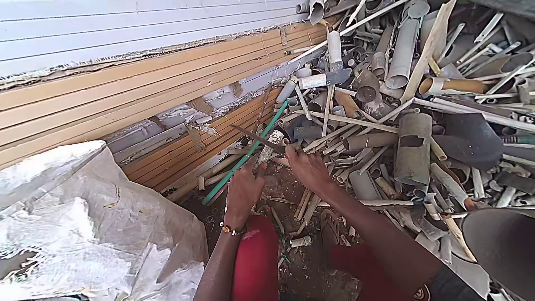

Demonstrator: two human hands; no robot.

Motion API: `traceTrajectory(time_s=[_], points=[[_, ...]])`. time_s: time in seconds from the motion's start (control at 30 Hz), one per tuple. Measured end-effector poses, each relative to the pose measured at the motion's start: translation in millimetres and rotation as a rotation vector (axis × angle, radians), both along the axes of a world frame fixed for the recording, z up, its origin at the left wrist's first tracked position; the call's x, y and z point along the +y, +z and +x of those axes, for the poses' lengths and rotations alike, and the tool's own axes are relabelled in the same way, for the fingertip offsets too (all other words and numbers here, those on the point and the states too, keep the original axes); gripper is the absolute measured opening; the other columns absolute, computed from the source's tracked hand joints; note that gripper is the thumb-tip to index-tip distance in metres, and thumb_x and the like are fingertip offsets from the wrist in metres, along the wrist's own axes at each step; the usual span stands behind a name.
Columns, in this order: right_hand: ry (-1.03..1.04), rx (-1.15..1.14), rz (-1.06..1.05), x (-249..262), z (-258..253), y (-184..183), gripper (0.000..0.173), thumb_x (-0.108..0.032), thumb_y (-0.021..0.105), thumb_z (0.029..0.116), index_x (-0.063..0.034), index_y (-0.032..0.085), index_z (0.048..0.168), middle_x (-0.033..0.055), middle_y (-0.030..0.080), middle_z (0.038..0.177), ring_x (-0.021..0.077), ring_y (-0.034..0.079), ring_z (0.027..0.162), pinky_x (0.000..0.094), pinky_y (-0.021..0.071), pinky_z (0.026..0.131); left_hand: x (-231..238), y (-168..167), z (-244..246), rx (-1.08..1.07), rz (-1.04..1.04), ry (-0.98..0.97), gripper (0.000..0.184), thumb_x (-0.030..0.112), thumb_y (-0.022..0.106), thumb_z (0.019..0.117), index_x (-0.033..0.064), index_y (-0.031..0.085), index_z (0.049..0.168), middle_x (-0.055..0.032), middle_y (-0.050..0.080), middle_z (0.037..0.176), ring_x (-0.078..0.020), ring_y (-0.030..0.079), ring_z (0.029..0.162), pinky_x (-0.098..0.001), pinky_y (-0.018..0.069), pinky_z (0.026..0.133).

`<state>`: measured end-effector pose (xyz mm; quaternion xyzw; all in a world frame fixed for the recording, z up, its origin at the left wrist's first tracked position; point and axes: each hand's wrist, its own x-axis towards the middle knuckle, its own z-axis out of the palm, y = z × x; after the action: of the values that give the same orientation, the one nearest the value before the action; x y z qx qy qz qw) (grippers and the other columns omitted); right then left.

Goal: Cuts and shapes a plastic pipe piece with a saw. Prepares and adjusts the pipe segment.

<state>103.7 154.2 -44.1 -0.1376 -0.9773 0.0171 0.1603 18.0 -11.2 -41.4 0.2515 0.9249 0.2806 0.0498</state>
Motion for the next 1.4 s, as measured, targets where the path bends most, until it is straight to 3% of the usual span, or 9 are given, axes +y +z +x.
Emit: traceTrajectory(time_s=[0.07, 0.27, 0.47, 0.63, 0.77, 0.93, 1.1, 1.23, 1.4], points=[[-0.127, -0.267, -0.134, 10, -6, 10, 0.037, -0.025, 0.042, 0.1110, -0.0079, 0.043, 0.144, 0.0234, 0.067, 0.104, 0.0443, 0.068, 0.102, 0.0561, 0.0519, 0.086, 1, 3, 1, -0.041, -0.064, 0.000, 0.050, 0.044, 0.044, 0.1087, 0.0193, 0.051, 0.152, -0.0209, 0.069, 0.123, -0.0401, 0.066, 0.114, -0.0604, 0.0482, 0.098], [0.138, 0.089, -0.106, -25, 24, 6, 0.039, -0.031, 0.044, 0.1089, -0.0029, 0.059, 0.130, 0.0206, 0.070, 0.094, 0.0398, 0.071, 0.077, 0.0507, 0.0565, 0.065, -1, 1, -2, -0.018, -0.033, -0.001, 0.049, 0.042, 0.042, 0.1095, 0.0139, 0.054, 0.148, -0.0226, 0.070, 0.111, -0.0416, 0.067, 0.106, -0.0609, 0.0488, 0.093], [-0.019, -0.237, -0.167, 0, -13, -13, 0.037, -0.025, 0.038, 0.1116, -0.0061, 0.044, 0.143, 0.0215, 0.068, 0.101, 0.0422, 0.070, 0.096, 0.0540, 0.0547, 0.081, 4, 2, -1, -0.052, -0.139, -0.029, 0.057, 0.044, 0.036, 0.1106, 0.0085, 0.044, 0.154, -0.0256, 0.066, 0.123, -0.0434, 0.062, 0.119, -0.0606, 0.0457, 0.101], [0.244, 0.244, 0.036, -19, -7, -26, 0.025, -0.019, 0.056, 0.1012, -0.0017, 0.064, 0.117, 0.0175, 0.066, 0.077, 0.0370, 0.069, 0.062, 0.0470, 0.0560, 0.054, 5, 4, 3, -0.053, -0.126, 0.001, 0.048, 0.037, 0.038, 0.1102, 0.0052, 0.054, 0.142, -0.0248, 0.067, 0.120, -0.0424, 0.063, 0.117, -0.0601, 0.0464, 0.098], [0.026, -0.154, -0.086, 6, -22, -13, 0.033, -0.021, 0.046, 0.1091, -0.0053, 0.049, 0.138, 0.0231, 0.068, 0.096, 0.0448, 0.070, 0.089, 0.0561, 0.0550, 0.074, 1, 3, 1, -0.116, -0.155, -0.037, 0.054, 0.044, 0.034, 0.1111, 0.0102, 0.044, 0.153, -0.0235, 0.067, 0.118, -0.0410, 0.063, 0.117, -0.0589, 0.0464, 0.100], [0.140, 0.362, -0.206, -12, -1, 0, 0.047, -0.034, 0.047, 0.1069, 0.0078, 0.058, 0.125, 0.0191, 0.067, 0.074, 0.0390, 0.070, 0.068, 0.0542, 0.0561, 0.062, -12, 5, -2, -0.032, 0.165, 0.000, 0.052, 0.041, 0.040, 0.1101, 0.0076, 0.049, 0.150, -0.0206, 0.071, 0.106, -0.0379, 0.068, 0.102, -0.0575, 0.0510, 0.093], [0.058, 0.565, -0.368, 9, -5, 26, 0.061, -0.039, 0.043, 0.1077, 0.0155, 0.045, 0.136, 0.0316, 0.062, 0.082, 0.0482, 0.064, 0.071, 0.0640, 0.0498, 0.066, -74, 83, -2, 0.485, 0.625, 0.151, 0.046, 0.035, 0.051, 0.1065, 0.0063, 0.053, 0.143, -0.0096, 0.065, 0.082, -0.0227, 0.061, 0.066, -0.0439, 0.0536, 0.064], [-0.029, 0.488, -0.466, 32, -13, 15, 0.065, -0.042, 0.041, 0.1079, 0.0141, 0.044, 0.140, 0.0367, 0.062, 0.095, 0.0535, 0.063, 0.086, 0.0699, 0.0470, 0.078, -170, 163, -6, 0.801, 0.648, 0.388, 0.045, 0.047, 0.043, 0.1083, 0.0118, 0.047, 0.136, -0.0055, 0.055, 0.071, -0.0162, 0.049, 0.046, -0.0328, 0.0437, 0.040], [0.020, 0.390, -0.430, 34, -15, 2, 0.063, -0.041, 0.044, 0.1078, 0.0133, 0.047, 0.138, 0.0372, 0.063, 0.090, 0.0574, 0.063, 0.084, 0.0723, 0.0461, 0.076, -276, 207, -94, 0.821, 0.718, 0.540, 0.049, 0.044, 0.040, 0.1090, 0.0052, 0.045, 0.139, -0.0052, 0.059, 0.090, -0.0134, 0.057, 0.062, -0.0352, 0.0527, 0.063]])
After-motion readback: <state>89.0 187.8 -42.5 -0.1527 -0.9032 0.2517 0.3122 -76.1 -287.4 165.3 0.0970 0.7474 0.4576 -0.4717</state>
